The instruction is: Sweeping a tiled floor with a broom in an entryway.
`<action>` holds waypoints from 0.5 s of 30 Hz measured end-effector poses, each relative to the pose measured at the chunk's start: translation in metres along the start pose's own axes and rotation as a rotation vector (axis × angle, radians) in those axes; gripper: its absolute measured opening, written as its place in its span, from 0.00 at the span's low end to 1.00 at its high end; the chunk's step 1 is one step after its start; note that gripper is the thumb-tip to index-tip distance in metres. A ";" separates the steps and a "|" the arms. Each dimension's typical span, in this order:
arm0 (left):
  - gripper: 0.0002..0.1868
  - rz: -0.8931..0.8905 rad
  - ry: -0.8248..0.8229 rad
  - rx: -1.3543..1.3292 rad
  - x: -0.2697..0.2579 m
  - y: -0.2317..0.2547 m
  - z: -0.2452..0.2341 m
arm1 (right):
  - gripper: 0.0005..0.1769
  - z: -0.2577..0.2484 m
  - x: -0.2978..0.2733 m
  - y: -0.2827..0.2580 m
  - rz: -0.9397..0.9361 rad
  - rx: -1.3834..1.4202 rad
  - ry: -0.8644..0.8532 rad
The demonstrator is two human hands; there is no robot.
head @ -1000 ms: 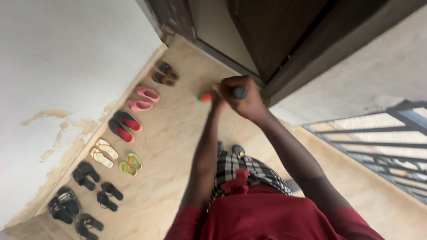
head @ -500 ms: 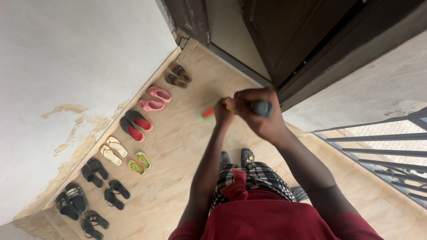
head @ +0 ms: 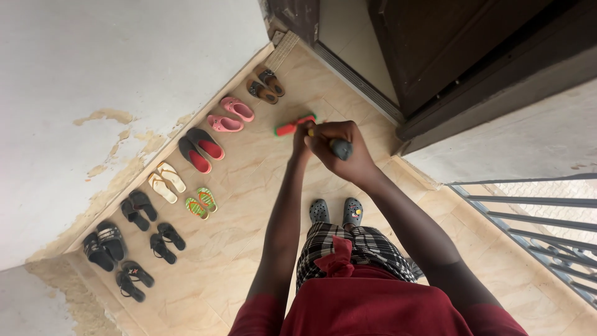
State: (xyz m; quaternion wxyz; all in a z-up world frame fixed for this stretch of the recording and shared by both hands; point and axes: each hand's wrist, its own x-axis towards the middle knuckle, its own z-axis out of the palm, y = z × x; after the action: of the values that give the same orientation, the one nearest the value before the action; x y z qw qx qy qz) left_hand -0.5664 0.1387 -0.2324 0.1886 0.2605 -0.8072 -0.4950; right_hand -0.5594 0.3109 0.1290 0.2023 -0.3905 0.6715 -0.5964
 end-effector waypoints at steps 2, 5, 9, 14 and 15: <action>0.21 -0.042 -0.029 -0.039 -0.029 0.023 -0.013 | 0.15 -0.002 -0.009 -0.026 0.036 -0.019 -0.024; 0.19 -0.094 -0.084 -0.096 -0.072 0.070 -0.033 | 0.16 -0.004 -0.018 -0.056 0.082 -0.033 -0.040; 0.16 -0.193 -0.145 -0.188 -0.110 0.125 -0.049 | 0.10 -0.007 -0.024 -0.065 0.048 0.127 -0.027; 0.16 -0.060 0.034 -0.201 -0.079 0.079 -0.053 | 0.12 0.011 -0.019 -0.077 -0.098 0.180 -0.041; 0.20 -0.038 0.104 -0.233 -0.080 0.061 -0.055 | 0.14 0.017 -0.019 -0.080 -0.107 0.159 -0.077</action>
State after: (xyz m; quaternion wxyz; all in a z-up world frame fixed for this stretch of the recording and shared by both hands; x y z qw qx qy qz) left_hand -0.4859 0.1715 -0.1577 0.2499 0.2771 -0.7282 -0.5748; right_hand -0.5125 0.3162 0.1981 0.2264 -0.4310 0.5919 -0.6424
